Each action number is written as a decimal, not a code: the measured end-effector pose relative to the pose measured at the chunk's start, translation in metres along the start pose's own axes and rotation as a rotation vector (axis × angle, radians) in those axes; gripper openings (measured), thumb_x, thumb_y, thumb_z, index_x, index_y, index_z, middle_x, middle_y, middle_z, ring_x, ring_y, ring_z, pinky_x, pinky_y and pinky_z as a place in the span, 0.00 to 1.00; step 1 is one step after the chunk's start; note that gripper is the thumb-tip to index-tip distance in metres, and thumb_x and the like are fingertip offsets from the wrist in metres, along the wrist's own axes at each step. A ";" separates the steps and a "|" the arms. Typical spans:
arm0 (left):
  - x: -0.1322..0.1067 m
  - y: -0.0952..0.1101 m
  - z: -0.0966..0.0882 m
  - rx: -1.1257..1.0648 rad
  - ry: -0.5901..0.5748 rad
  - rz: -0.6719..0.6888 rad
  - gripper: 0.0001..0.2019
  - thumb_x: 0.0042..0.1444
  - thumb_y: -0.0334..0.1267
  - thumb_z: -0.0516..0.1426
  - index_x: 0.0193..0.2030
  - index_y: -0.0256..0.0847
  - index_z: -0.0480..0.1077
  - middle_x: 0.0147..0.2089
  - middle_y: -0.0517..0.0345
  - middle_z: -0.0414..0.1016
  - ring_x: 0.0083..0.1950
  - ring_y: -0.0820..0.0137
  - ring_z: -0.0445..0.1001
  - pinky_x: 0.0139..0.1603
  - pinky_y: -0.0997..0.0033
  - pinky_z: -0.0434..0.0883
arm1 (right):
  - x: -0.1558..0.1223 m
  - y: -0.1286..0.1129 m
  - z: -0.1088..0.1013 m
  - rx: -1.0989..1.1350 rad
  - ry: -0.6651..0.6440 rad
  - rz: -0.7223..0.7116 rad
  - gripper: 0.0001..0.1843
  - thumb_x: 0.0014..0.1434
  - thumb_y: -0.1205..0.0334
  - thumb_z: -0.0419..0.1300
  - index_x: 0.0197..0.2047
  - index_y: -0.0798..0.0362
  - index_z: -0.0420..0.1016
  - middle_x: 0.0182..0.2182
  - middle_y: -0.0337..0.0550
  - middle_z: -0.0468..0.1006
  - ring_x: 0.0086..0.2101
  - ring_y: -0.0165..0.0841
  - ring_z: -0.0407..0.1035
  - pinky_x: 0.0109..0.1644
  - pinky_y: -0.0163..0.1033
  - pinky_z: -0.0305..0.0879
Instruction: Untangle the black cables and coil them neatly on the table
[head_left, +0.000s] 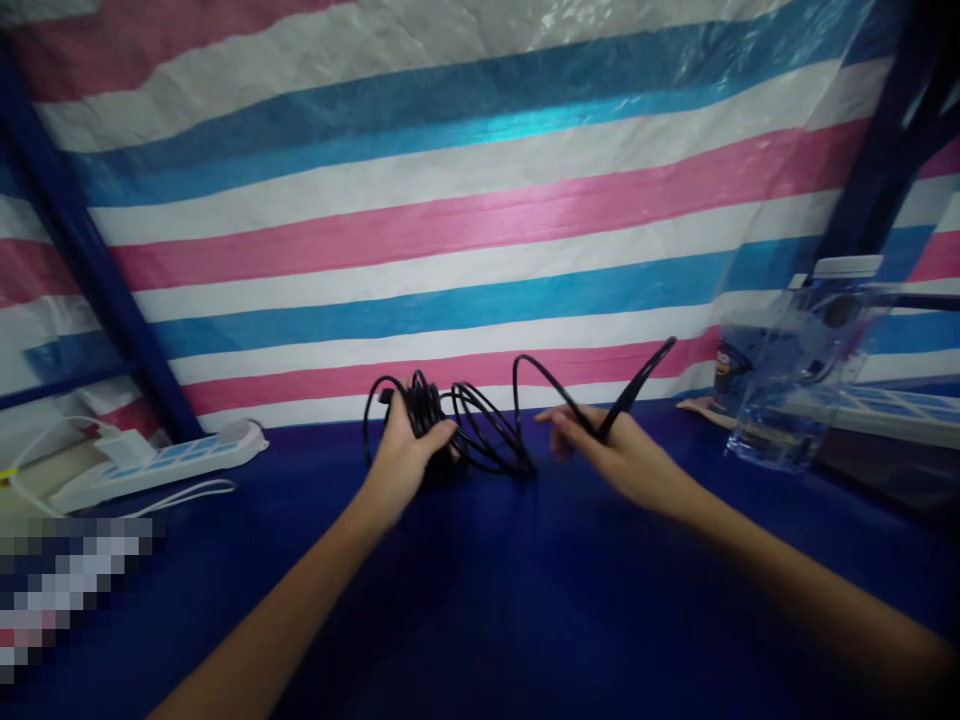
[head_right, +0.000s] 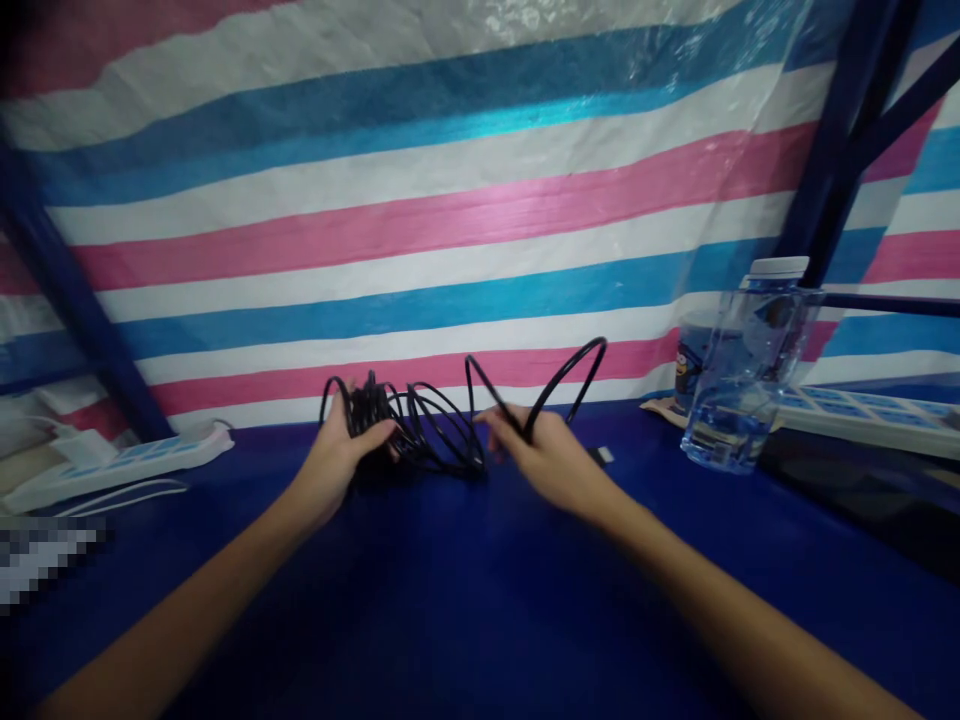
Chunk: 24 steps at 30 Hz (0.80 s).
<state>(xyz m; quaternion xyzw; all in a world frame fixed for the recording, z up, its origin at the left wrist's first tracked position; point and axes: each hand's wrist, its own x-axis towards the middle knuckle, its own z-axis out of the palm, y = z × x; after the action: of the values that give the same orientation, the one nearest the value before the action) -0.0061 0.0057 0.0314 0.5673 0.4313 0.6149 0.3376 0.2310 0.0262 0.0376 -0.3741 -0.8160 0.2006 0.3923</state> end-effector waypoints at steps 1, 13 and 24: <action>0.007 -0.001 -0.013 0.089 0.046 0.017 0.39 0.50 0.36 0.59 0.66 0.42 0.42 0.31 0.58 0.72 0.24 0.70 0.70 0.29 0.67 0.70 | 0.002 0.007 -0.007 -0.058 0.037 0.046 0.21 0.62 0.49 0.45 0.37 0.56 0.71 0.23 0.43 0.72 0.25 0.33 0.67 0.31 0.39 0.63; 0.038 -0.027 -0.130 0.967 0.399 0.019 0.28 0.58 0.47 0.49 0.63 0.39 0.54 0.42 0.46 0.76 0.43 0.56 0.75 0.46 0.57 0.68 | 0.011 0.077 -0.047 -0.582 0.177 0.283 0.22 0.56 0.54 0.49 0.47 0.60 0.69 0.34 0.57 0.77 0.35 0.49 0.72 0.35 0.47 0.63; 0.027 -0.002 -0.088 1.218 0.274 -0.126 0.40 0.54 0.60 0.48 0.63 0.29 0.55 0.41 0.32 0.75 0.48 0.41 0.71 0.49 0.41 0.60 | 0.007 0.054 -0.002 -0.328 0.055 0.185 0.22 0.58 0.52 0.48 0.50 0.58 0.64 0.35 0.54 0.76 0.34 0.40 0.71 0.37 0.43 0.65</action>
<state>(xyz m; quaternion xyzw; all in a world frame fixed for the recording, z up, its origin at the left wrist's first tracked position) -0.0962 0.0178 0.0422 0.5475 0.7762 0.3050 -0.0690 0.2544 0.0664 0.0092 -0.5117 -0.7889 0.0895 0.3283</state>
